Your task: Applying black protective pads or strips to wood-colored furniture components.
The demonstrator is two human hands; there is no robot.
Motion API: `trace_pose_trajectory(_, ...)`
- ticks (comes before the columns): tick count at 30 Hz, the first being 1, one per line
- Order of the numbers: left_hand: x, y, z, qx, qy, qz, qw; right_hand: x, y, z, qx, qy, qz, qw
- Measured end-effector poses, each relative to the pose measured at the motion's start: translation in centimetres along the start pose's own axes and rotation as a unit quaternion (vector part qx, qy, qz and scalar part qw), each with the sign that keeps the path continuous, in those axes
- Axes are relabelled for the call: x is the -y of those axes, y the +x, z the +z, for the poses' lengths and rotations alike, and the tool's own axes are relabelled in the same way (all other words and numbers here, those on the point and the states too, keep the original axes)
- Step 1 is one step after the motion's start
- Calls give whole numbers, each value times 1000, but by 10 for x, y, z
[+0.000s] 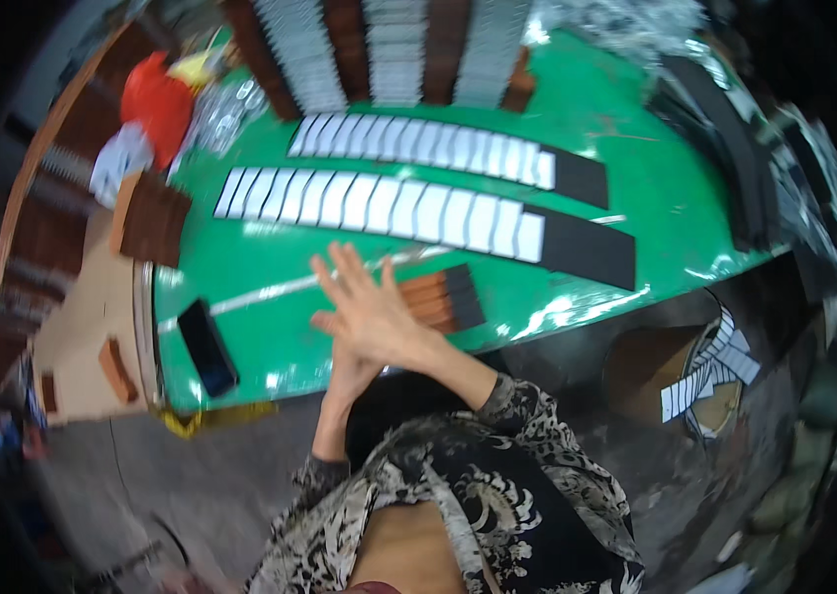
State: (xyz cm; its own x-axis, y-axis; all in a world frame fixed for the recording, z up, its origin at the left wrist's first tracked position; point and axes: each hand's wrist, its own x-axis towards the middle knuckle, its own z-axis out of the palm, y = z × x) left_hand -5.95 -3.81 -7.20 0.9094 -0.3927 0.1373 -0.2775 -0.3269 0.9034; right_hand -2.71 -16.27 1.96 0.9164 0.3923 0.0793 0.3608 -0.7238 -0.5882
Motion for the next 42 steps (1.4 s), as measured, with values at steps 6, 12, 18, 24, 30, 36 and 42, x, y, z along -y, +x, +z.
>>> trace_pose_trajectory(6,-12,11,-6,38,24,43,998,15,-22,6,-121,-69,-86,987)
trace_pose_trajectory(12,-27,8,-26,42,57,-7,997,-17,-33,-20,-86,40,-99,991)
trace_pose_trajectory(18,-44,25,-45,86,95,-14,992,-88,-110,-64,-39,270,42,961)
trace_pose_trajectory(24,-39,21,-44,67,106,-14,992,-111,-96,-37,-73,205,-10,976)
trace_pose_trajectory(30,-42,26,-45,48,77,-20,996,-117,-94,-48,-84,190,-63,976)
trace_pose_trajectory(36,-30,21,-44,67,31,-48,996,-129,-95,-34,-39,211,5,977)
trace_pose_trajectory(42,-28,18,-33,124,93,-9,988,-131,-99,-31,-19,185,-17,982)
